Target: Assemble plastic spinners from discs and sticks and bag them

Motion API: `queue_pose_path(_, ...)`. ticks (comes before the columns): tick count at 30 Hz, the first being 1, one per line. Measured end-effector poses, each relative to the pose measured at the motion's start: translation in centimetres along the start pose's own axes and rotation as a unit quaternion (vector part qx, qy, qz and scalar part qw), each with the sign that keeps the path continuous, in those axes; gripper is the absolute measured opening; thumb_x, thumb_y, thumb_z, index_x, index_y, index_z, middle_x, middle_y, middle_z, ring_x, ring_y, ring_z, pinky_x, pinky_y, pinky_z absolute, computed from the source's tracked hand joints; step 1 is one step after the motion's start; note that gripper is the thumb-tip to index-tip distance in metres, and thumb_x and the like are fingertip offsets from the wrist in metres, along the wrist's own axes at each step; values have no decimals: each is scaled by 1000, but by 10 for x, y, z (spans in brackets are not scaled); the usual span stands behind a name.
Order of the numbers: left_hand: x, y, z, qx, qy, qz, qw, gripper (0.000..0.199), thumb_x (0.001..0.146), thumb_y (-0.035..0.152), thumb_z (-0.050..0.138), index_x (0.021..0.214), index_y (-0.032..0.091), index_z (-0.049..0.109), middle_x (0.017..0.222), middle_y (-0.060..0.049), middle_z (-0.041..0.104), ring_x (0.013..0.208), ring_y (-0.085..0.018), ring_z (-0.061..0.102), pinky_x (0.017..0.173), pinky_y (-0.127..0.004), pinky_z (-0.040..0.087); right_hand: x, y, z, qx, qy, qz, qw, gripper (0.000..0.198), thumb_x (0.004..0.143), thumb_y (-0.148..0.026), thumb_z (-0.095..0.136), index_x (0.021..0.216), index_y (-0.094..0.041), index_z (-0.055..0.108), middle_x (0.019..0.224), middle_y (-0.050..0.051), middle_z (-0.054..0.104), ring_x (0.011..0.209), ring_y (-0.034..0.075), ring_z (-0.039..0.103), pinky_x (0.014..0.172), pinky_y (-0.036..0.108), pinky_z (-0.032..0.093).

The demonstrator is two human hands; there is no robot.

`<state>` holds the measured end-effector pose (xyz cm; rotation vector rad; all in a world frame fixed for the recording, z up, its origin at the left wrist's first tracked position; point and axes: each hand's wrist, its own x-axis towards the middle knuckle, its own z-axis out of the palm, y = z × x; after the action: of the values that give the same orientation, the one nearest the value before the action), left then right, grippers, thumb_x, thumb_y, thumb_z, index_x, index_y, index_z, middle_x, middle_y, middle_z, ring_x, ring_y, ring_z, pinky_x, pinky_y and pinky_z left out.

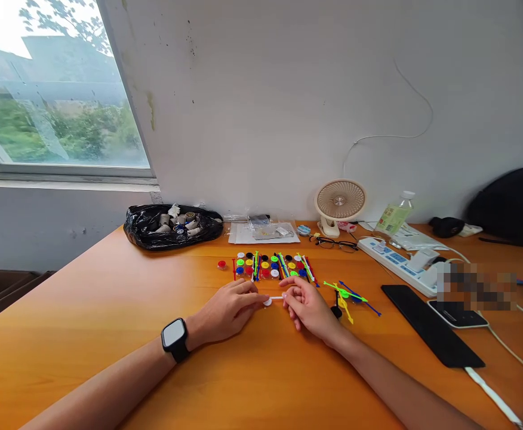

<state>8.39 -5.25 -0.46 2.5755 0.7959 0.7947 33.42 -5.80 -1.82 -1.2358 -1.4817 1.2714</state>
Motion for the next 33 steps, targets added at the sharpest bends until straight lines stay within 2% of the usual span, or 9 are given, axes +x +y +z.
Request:
queue_pose_path(7, 1, 1, 1, 16, 8, 3, 1000, 31, 106, 23, 49, 130, 24, 69, 108, -11, 70, 101, -23, 64, 89, -35, 52, 0, -3, 2, -3, 5, 4, 1000, 35, 83, -46, 64, 107, -23, 54, 70, -8, 54, 48, 11, 50, 31, 21, 47)
queue_pose_path(15, 2, 3, 0, 41, -12, 12, 999, 28, 106, 23, 48, 124, 23, 69, 105, -10, 71, 100, -22, 65, 89, -34, 53, -1, 1, 3, -19, 9, -9, 1000, 34, 85, -47, 64, 107, -22, 55, 73, -7, 53, 51, 11, 53, 32, 22, 50)
queue_pose_path(19, 5, 7, 0, 72, -19, 4, 997, 22, 103, 20, 51, 117, 25, 68, 105, -8, 69, 101, -22, 64, 92, -35, 52, -1, 1, 2, -27, 16, -6, 999, 35, 89, -50, 64, 108, -21, 56, 65, -8, 52, 44, 10, 51, 34, 22, 50)
queue_pose_path(21, 6, 8, 1, 88, -26, 5, 996, 23, 99, 17, 53, 116, 25, 67, 107, -7, 68, 100, -22, 64, 92, -35, 52, -1, 2, 3, -23, 23, -7, 999, 37, 89, -52, 65, 109, -22, 56, 64, -8, 53, 47, 12, 54, 37, 23, 53)
queue_pose_path(26, 8, 10, 5, 101, -23, -1, 995, 23, 94, 14, 55, 112, 24, 63, 108, -6, 68, 99, -23, 62, 89, -37, 50, 1, 5, 3, -20, 46, -11, 999, 41, 87, -57, 67, 109, -22, 59, 78, -3, 60, 54, 13, 57, 36, 24, 53)
queue_pose_path(30, 5, 8, 6, 76, 0, -3, 997, 27, 95, 15, 55, 119, 25, 61, 119, -8, 67, 107, -24, 62, 97, -39, 51, -1, 2, -1, -46, 70, 2, 997, 44, 90, -60, 64, 114, -23, 59, 58, -9, 49, 44, 13, 50, 34, 22, 47)
queue_pose_path(33, 4, 8, 4, 57, 31, -12, 998, 36, 96, 20, 59, 131, 26, 59, 134, -9, 64, 119, -26, 59, 105, -43, 49, -4, -6, -4, -50, 88, -2, 995, 48, 89, -61, 66, 119, -24, 61, 52, -10, 45, 45, 15, 50, 35, 21, 46)
